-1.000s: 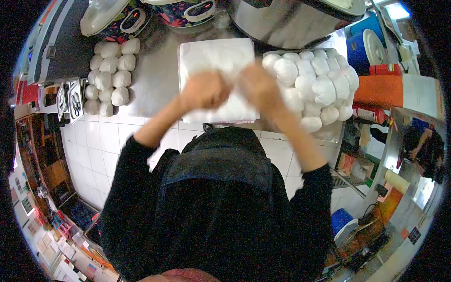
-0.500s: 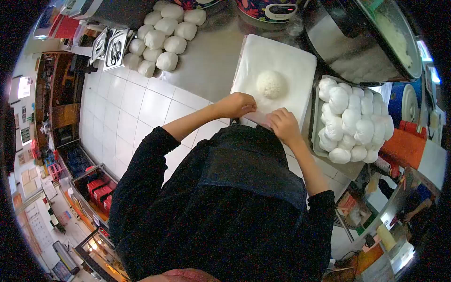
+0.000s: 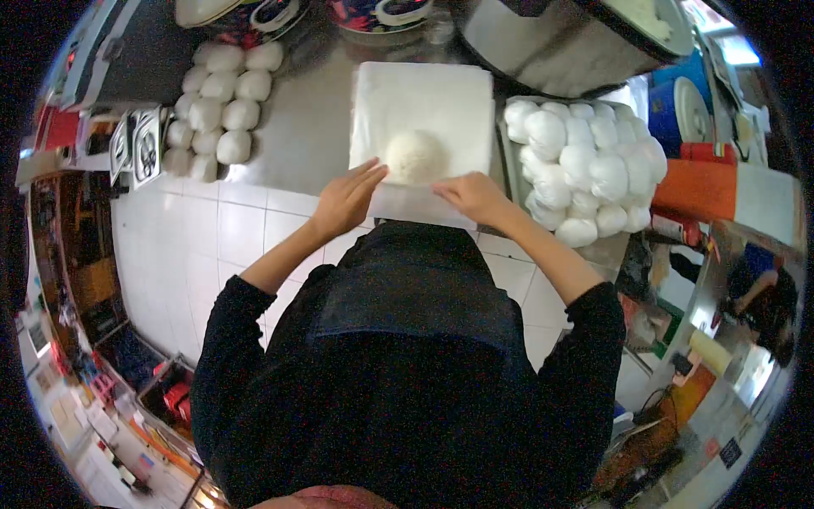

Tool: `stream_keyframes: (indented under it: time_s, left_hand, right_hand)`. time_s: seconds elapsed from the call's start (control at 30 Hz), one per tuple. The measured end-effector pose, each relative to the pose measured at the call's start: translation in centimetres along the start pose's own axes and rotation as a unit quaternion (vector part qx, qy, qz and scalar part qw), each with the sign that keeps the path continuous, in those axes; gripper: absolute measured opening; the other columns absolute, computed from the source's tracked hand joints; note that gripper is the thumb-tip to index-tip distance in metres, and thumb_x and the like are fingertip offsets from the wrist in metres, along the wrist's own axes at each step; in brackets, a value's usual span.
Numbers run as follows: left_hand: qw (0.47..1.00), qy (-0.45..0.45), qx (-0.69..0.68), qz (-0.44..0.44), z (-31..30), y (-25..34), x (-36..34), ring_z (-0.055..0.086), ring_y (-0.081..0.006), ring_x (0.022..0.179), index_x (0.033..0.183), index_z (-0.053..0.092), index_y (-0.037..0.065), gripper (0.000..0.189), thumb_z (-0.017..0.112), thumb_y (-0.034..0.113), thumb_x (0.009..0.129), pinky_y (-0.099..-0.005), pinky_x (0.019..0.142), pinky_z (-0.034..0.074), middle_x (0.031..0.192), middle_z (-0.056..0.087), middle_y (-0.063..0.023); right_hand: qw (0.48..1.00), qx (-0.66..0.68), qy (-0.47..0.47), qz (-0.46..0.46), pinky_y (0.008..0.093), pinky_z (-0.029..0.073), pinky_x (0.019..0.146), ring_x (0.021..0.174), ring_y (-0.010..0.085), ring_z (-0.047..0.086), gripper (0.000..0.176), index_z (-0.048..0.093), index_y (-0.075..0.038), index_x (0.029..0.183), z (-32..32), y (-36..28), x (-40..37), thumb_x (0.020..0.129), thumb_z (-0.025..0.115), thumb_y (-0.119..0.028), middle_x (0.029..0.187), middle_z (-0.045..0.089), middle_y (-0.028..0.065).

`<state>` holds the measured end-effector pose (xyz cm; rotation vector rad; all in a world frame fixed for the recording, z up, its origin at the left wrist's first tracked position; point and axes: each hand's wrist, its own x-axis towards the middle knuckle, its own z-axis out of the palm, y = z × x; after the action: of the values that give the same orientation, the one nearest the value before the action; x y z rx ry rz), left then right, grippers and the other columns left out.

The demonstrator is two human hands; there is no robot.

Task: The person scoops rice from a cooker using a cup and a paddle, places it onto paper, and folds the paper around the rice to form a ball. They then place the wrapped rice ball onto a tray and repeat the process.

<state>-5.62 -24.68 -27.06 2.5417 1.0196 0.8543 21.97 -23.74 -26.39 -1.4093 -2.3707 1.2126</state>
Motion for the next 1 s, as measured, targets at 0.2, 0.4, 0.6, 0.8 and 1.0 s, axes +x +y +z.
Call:
stream_keyframes:
  time_s: [0.2, 0.4, 0.6, 0.8, 1.0]
  left_hand:
    - [0.989, -0.144, 0.039, 0.017, 5.9, 3.1, 0.9, 0.024, -0.0262, 0.135, 0.136, 0.034, 0.004, 0.066, 0.057, 0.033, 0.081, -0.0468, 0.108, 0.021, 0.144, 0.029, -0.0121]
    - [0.979, -0.155, 0.125, -0.046, 6.5, 2.8, 2.3, 0.022, -0.0241, 0.136, 0.137, 0.033, 0.004, 0.07, 0.057, 0.04, 0.082, -0.0471, 0.108, 0.018, 0.145, 0.028, -0.0112]
    - [0.986, -0.125, 0.109, -0.014, 5.7, 1.9, 3.1, 0.029, -0.0235, 0.133, 0.132, 0.04, 0.003, 0.059, 0.055, 0.031, 0.083, -0.046, 0.108, 0.021, 0.14, 0.036, -0.011]
    - [0.997, -0.082, 0.01, -0.001, 5.4, 0.0, 4.1, 0.044, -0.0239, 0.123, 0.124, 0.049, 0.006, 0.049, 0.052, 0.001, 0.075, -0.0404, 0.101, 0.037, 0.129, 0.049, -0.0104]
    - [0.995, 0.018, -0.089, -0.047, 6.1, -2.6, 4.5, 0.051, -0.0278, 0.108, 0.119, 0.053, 0.008, 0.049, 0.058, 0.0, 0.071, -0.0388, 0.089, 0.043, 0.121, 0.054, -0.0091]
  right_hand:
    - [0.998, 0.035, -0.041, 0.018, 0.0364, 0.04, 0.052, 0.052, 0.0284, 0.053, 0.03, 0.061, -0.002, 0.075, -3.8, 3.1, 4.9, 0.086, 0.055, -0.029, 0.059, 0.054, 0.0174]
    - [0.959, -0.121, 0.241, -0.091, 0.038, 0.046, 0.076, 0.089, 0.0296, 0.056, 0.028, 0.059, -0.004, 0.09, -4.9, 6.2, 12.9, 0.077, 0.065, -0.028, 0.089, 0.059, 0.0139]
    - [0.976, -0.155, 0.153, -0.004, 0.0387, 0.043, 0.082, 0.103, 0.0313, 0.048, 0.032, 0.061, -0.006, 0.085, -6.0, 6.1, 15.5, 0.065, 0.075, -0.026, 0.103, 0.054, 0.0138]
    - [0.985, -0.167, 0.012, 0.047, 0.0398, 0.043, 0.079, 0.083, 0.0252, 0.058, 0.032, 0.065, -0.009, 0.087, -7.7, 3.8, 16.1, 0.064, 0.073, -0.03, 0.087, 0.058, 0.0043]
    - [0.931, -0.349, 0.047, -0.094, 0.0411, 0.04, 0.081, 0.085, 0.0201, 0.06, 0.012, 0.065, -0.015, 0.084, -5.0, -1.0, 10.2, 0.074, 0.06, -0.019, 0.082, 0.06, 0.0058]
